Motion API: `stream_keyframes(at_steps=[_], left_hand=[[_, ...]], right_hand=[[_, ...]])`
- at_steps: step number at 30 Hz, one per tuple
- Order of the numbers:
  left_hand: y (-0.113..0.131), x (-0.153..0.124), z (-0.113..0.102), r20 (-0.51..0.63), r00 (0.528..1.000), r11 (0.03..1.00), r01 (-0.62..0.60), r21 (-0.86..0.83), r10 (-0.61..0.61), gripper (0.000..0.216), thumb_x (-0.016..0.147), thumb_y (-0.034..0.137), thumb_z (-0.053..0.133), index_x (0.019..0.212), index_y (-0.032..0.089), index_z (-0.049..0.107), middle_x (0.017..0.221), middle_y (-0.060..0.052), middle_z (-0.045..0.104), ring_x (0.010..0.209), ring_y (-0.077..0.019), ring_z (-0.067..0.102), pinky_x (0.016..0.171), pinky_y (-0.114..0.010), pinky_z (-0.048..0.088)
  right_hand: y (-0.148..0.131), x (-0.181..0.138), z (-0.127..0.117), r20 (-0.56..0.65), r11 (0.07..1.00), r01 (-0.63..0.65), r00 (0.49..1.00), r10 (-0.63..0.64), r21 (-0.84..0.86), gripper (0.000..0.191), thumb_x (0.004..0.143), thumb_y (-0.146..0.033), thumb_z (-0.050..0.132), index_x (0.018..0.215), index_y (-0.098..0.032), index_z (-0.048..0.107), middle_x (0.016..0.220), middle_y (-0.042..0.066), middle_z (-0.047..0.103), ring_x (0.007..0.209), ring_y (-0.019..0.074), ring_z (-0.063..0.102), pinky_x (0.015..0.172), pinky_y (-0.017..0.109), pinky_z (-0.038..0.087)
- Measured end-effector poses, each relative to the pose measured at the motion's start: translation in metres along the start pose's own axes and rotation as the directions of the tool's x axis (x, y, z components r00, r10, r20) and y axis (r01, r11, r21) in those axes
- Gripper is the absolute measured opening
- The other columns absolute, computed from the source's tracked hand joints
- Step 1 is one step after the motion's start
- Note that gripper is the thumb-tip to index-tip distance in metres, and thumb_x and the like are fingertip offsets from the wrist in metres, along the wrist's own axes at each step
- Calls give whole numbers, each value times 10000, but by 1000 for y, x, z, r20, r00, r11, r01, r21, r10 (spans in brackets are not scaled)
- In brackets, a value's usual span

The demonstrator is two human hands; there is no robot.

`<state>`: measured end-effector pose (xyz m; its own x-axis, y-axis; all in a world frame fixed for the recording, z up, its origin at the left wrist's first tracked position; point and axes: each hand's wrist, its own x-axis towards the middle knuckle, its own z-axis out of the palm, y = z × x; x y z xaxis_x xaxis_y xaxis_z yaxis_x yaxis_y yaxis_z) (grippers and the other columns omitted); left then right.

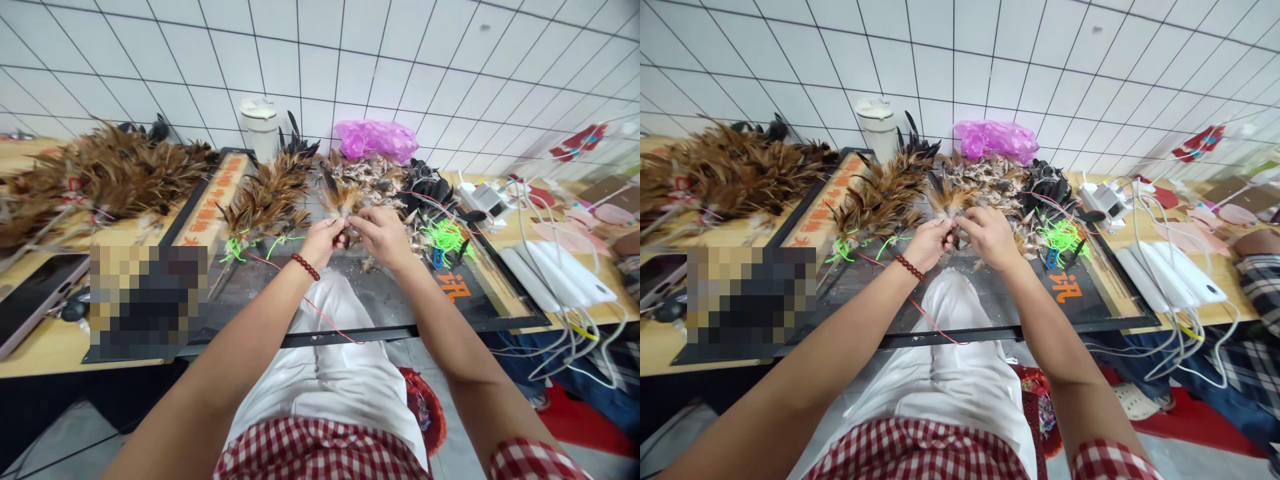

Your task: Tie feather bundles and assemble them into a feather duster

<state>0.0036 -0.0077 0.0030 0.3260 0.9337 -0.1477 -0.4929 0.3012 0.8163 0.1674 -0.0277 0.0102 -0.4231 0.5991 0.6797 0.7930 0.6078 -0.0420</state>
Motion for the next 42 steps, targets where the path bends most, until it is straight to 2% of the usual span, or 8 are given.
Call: stream_keyframes(at_steps=[6,10,12,14,23,34,39,42], left_hand=[[-3,4,-2,-24,999,1000,-20,16,20,135,801,196,650,710,114,591,602,-1,587,484,-57,512,435,-162,363],[-3,4,-3,-78,996,998,-28,49,32,139,809,210,643,730,108,592,734,-39,662,546,-59,562,498,-169,426],[-3,4,-3,-85,996,998,-19,67,25,143,814,214,639,734,103,598,723,-45,663,565,-67,581,536,-181,456],[-4,3,-2,-81,997,997,-2,80,8,138,823,209,627,741,100,603,697,-49,658,580,-82,602,557,-197,477],[-10,1,1,-61,998,966,37,256,-22,207,793,180,660,616,101,587,527,-11,574,423,-58,504,438,-177,411],[-11,-1,3,68,997,905,-1,425,-30,258,809,111,598,552,102,582,473,3,541,390,-45,471,427,-168,378],[-7,3,-1,-47,996,972,-67,225,79,120,793,168,643,694,101,635,541,17,557,430,-49,488,425,-171,376],[-3,7,-3,-142,985,993,-86,76,96,115,799,189,645,726,104,618,559,23,558,452,-45,496,456,-168,401]], right_hand=[[6,0,5,-26,905,-335,935,354,263,150,828,-189,529,832,-201,678,864,62,648,833,186,583,766,335,451],[7,5,5,332,227,-652,617,714,723,159,700,-318,678,691,-180,599,662,16,627,609,134,575,582,265,469],[3,7,5,524,-34,-670,546,654,741,252,603,-335,765,704,-172,600,639,10,636,572,116,572,546,240,469],[-3,9,7,556,-92,-656,547,626,749,328,541,-333,818,747,-175,619,634,-2,640,557,104,573,535,227,470],[-4,1,15,308,408,-545,800,515,733,270,611,-390,806,741,-179,698,742,27,673,695,151,607,705,304,502],[15,-2,10,319,502,-533,833,452,682,198,677,-363,731,679,-174,672,638,-12,626,609,123,540,625,258,427],[34,-6,6,91,591,-651,705,704,476,142,718,-315,646,711,-178,683,642,-2,619,585,135,522,611,278,416],[40,-9,0,86,769,-581,809,581,269,93,710,-226,625,729,-186,708,709,20,636,657,156,546,673,302,429]])
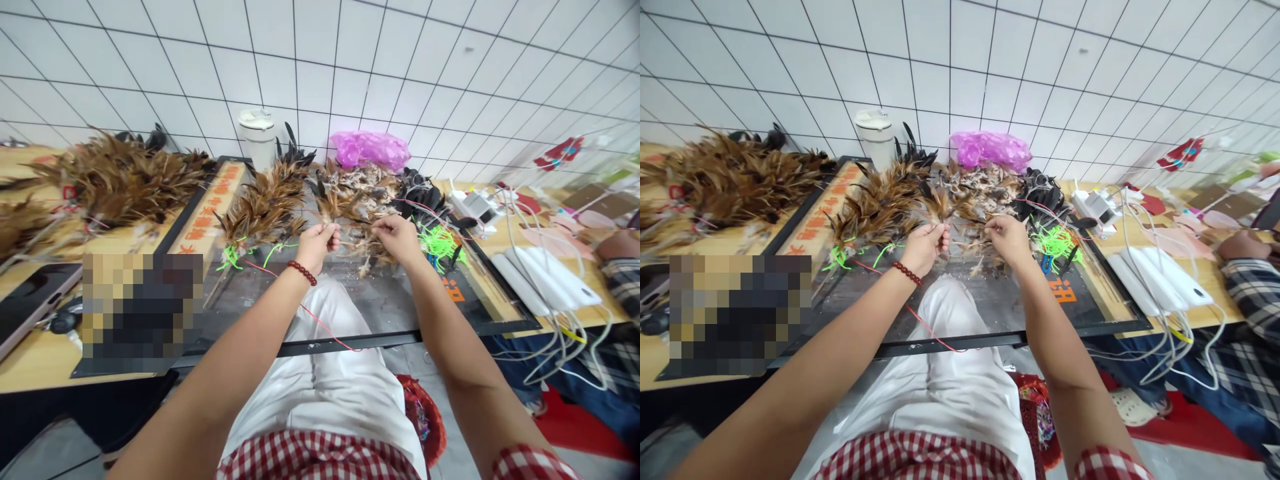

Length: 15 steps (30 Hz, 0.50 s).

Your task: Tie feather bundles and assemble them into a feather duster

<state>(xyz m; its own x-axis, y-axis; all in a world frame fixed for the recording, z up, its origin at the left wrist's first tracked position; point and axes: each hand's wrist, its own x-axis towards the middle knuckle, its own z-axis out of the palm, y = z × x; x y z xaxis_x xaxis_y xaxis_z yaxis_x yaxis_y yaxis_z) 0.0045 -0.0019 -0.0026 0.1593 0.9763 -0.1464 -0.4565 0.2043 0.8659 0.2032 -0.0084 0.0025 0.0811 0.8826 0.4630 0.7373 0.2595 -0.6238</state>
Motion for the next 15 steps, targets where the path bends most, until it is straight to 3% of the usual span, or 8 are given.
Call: stream_keyframes(at_steps=[4,8,11,13,15], left_hand=[[1,2,-1,-47,999,998,8,-68,-11,133,777,218,679,749,106,614,580,22,568,468,-41,507,487,-166,420],[1,1,-1,-60,998,998,8,-59,-12,143,766,222,691,738,108,609,566,26,559,446,-39,492,464,-164,400],[0,2,-1,-59,998,999,5,-41,-8,119,789,204,658,742,107,608,563,22,564,444,-44,495,460,-169,400],[-1,2,-1,-72,997,1000,-10,-4,10,112,803,190,637,737,103,611,580,11,583,469,-50,520,480,-174,421],[-1,1,0,-85,996,999,-35,36,38,120,804,180,633,718,100,612,627,-8,616,518,-57,558,514,-180,447]], right_hand=[[-11,-7,9,216,976,219,953,-212,-6,150,772,-233,600,848,-202,725,811,41,645,776,171,586,728,300,450],[-21,-14,28,272,925,285,938,-216,-250,151,798,-238,604,872,-184,723,860,83,631,830,199,574,756,313,438],[-22,-13,27,261,906,302,938,-227,-297,153,817,-187,551,804,-181,703,866,93,636,837,207,569,774,325,428],[-22,-12,22,195,935,276,952,-235,-222,143,819,-185,535,807,-187,677,872,83,648,837,206,569,778,328,426],[-23,-10,17,124,985,163,980,-156,-54,119,825,-224,532,800,-195,645,811,57,654,762,184,565,726,312,431]])
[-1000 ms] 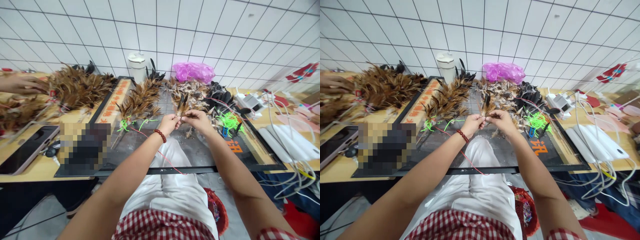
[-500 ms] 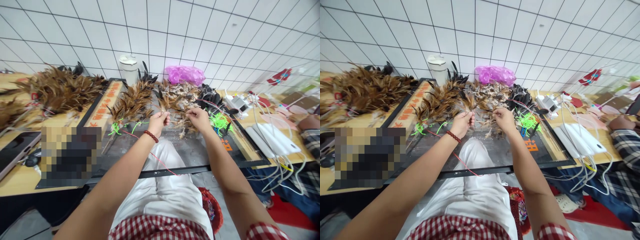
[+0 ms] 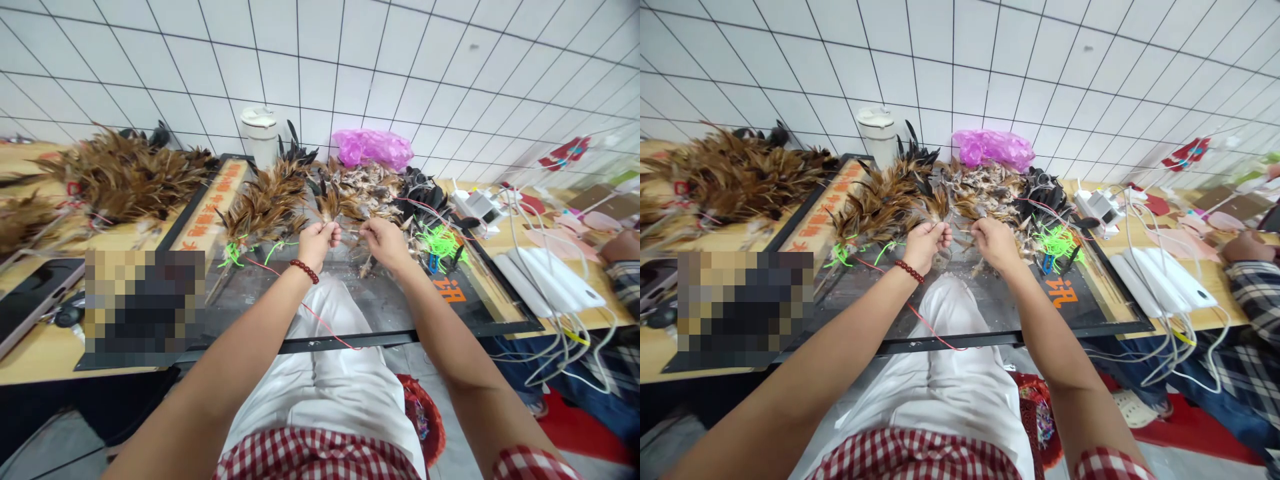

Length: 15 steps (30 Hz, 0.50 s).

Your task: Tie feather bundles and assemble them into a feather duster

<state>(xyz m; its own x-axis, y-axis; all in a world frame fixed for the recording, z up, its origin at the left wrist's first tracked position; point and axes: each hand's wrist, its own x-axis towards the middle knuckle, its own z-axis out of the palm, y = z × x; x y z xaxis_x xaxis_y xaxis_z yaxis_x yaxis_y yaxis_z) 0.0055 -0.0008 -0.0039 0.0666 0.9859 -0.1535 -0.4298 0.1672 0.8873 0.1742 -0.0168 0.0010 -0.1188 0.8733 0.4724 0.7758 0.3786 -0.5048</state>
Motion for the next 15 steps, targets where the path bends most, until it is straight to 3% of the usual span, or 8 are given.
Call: stream_keyframes(at_steps=[2,4,6,7,15], left_hand=[[-1,-1,1,-2,1000,1000,-22,14,22,124,795,177,646,706,98,613,705,-31,651,563,-62,585,540,-187,466],[-1,-3,1,9,1000,1000,-19,10,19,121,784,187,665,715,99,617,778,-52,675,574,-66,594,540,-193,472],[0,-5,2,37,999,1000,15,3,-15,119,781,199,675,739,102,621,813,-63,687,566,-67,593,532,-195,474],[1,-6,2,57,998,999,42,-1,-42,120,784,203,675,749,102,619,817,-66,690,564,-69,596,531,-196,476],[6,-13,4,216,940,964,266,16,-263,94,823,185,628,785,111,583,858,-98,704,599,-112,653,520,-203,493]], right_hand=[[-3,1,-1,-8,936,-169,984,181,310,139,827,-317,549,772,-203,605,728,24,648,634,146,534,620,277,422],[-7,2,1,78,745,-306,943,325,594,228,788,-426,604,746,-203,577,698,7,646,560,115,506,551,248,403],[-10,2,4,158,581,-359,916,368,730,307,709,-487,681,738,-199,579,710,7,652,561,101,516,542,234,408],[-12,3,5,170,543,-363,912,373,758,328,675,-493,712,740,-196,589,719,9,656,577,99,529,551,229,416],[-14,4,13,22,502,-233,921,390,833,289,679,-445,734,797,-208,617,856,27,703,680,114,596,674,262,502]])
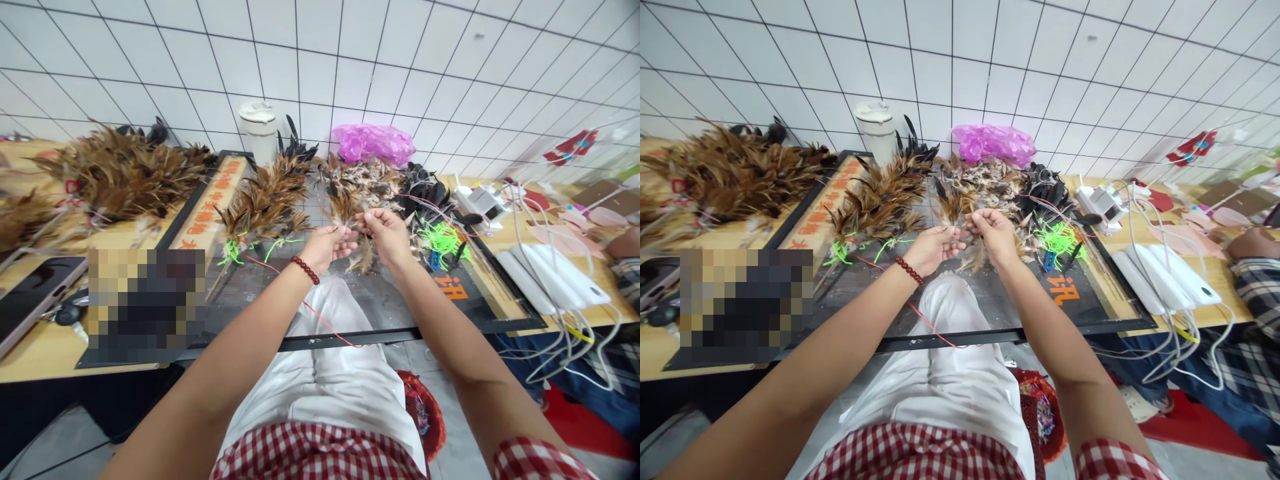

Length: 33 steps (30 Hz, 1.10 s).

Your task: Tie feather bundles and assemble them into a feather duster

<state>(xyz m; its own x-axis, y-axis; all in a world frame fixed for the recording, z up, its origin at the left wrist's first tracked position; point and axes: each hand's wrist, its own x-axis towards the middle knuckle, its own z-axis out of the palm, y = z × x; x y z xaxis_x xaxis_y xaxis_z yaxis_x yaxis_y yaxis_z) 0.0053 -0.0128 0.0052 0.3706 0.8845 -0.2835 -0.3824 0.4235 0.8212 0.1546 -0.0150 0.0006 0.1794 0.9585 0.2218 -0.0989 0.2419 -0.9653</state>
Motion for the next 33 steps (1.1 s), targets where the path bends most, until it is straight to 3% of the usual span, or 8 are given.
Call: stream_keyframes(at_steps=[3,9,17,24,26,29,33], left_hand=[[-1,2,-1,-12,1000,999,-19,-36,18,80,837,176,606,798,108,594,851,-92,704,596,-101,647,521,-195,490],[-2,4,2,-158,985,997,-76,-12,73,104,842,172,600,769,99,591,703,-70,684,563,-102,634,532,-199,478],[-1,1,3,-108,994,1000,-21,23,23,122,861,153,569,756,96,591,630,-51,651,524,-93,609,518,-193,480],[-5,2,5,-68,996,978,-49,203,63,201,857,115,546,660,89,570,558,-17,591,424,-63,527,445,-187,440],[-5,2,5,-104,986,967,-105,231,132,208,853,106,542,647,97,559,528,5,561,402,-53,498,418,-178,410],[-2,5,3,-164,960,966,-200,165,226,168,864,113,520,705,103,577,533,23,555,415,-44,496,424,-164,400],[0,11,-2,-244,930,961,-260,90,275,145,864,137,519,733,109,575,540,32,553,418,-42,492,425,-161,386]], right_hand=[[0,0,1,-10,998,27,1000,-28,-59,259,702,-430,715,798,-210,618,820,25,701,682,122,597,677,270,505],[-1,-6,9,-17,994,59,998,-61,-90,180,701,-335,716,777,-196,630,711,7,664,646,125,598,649,269,509],[6,-11,10,19,895,270,959,-281,-354,166,742,-312,672,842,-190,620,793,-4,667,692,115,615,683,253,517],[5,-13,8,101,835,307,950,-295,-457,111,788,-292,621,842,-195,625,745,-13,662,650,117,620,637,244,511],[4,-9,2,114,781,338,938,-329,-526,122,810,-266,590,893,-192,639,796,1,676,694,128,626,678,261,511],[5,-1,-13,229,605,406,908,-350,-685,154,815,-189,560,916,-185,676,865,36,687,787,161,627,759,300,494],[7,4,-22,473,398,510,859,-195,-763,160,821,-169,563,847,-185,719,887,72,679,867,193,609,825,323,461]])
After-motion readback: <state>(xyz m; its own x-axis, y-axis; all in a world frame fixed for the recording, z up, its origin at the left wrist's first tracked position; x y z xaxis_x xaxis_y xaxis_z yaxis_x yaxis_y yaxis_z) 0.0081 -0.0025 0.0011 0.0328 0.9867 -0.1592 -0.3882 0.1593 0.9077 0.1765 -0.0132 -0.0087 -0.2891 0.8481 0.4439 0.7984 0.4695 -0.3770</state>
